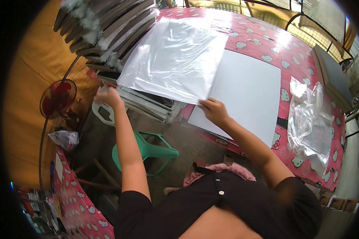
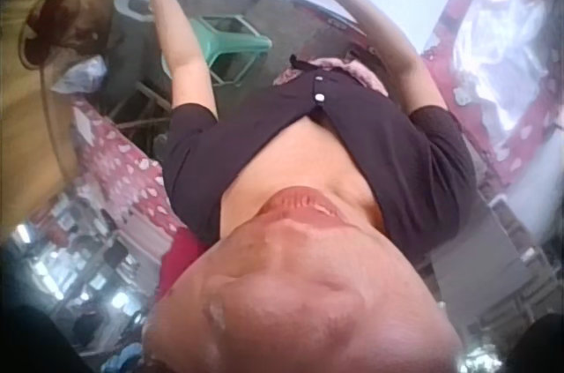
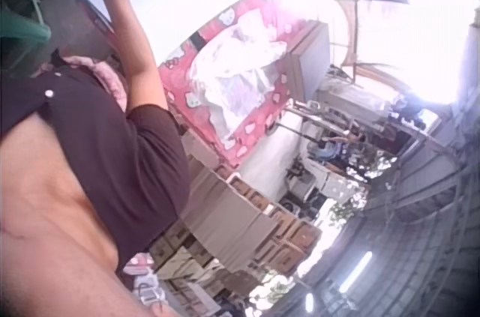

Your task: The person places large white boards and black boards into individual plastic sleeves and stacks them on a table.

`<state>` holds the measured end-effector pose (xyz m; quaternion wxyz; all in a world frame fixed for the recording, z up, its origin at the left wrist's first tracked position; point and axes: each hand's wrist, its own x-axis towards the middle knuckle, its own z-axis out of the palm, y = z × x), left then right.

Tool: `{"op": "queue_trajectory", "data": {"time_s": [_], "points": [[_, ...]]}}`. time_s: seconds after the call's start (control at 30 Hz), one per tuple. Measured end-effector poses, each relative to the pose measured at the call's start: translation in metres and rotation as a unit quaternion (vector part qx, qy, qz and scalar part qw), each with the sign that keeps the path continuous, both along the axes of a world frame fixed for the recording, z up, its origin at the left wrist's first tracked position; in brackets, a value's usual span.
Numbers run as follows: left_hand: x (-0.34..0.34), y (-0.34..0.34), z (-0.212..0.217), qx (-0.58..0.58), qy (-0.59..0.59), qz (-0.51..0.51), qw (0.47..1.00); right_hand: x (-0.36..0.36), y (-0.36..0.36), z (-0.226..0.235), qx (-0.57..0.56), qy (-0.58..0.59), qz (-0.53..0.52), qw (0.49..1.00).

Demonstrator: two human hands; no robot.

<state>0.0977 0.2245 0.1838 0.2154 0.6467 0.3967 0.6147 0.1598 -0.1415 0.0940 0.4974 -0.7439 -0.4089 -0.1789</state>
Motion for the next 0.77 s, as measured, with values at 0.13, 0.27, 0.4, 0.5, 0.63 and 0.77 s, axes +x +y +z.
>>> {"op": "queue_trajectory", "data": {"time_s": [0.13,0.27,0.4,0.5,0.63,0.77], "points": [[0.029,-0.087,-0.057,0.127,0.112,-0.164,0.972,0.037,0.059,-0.017,-0.258,-0.004,-0.048,0.965],[0.015,-0.14,-0.104,0.127,0.442,-0.231,0.858,-0.017,0.076,0.005,-0.266,0.141,0.18,0.937],[0.005,-0.048,-0.182,0.14,0.386,-0.356,0.839,-0.059,-0.033,0.036,-0.176,0.027,0.22,0.959],[0.03,-0.085,-0.158,0.112,0.294,-0.286,0.905,-0.013,-0.193,0.013,-0.129,0.061,-0.148,0.979],[0.06,-0.205,-0.08,0.095,0.158,-0.437,0.88,-0.025,-0.364,0.008,-0.301,0.259,-0.64,0.658],[0.083,-0.329,-0.045,0.121,0.243,-0.609,0.746,0.011,-0.422,-0.042,-0.264,0.322,-0.621,0.664]]}}
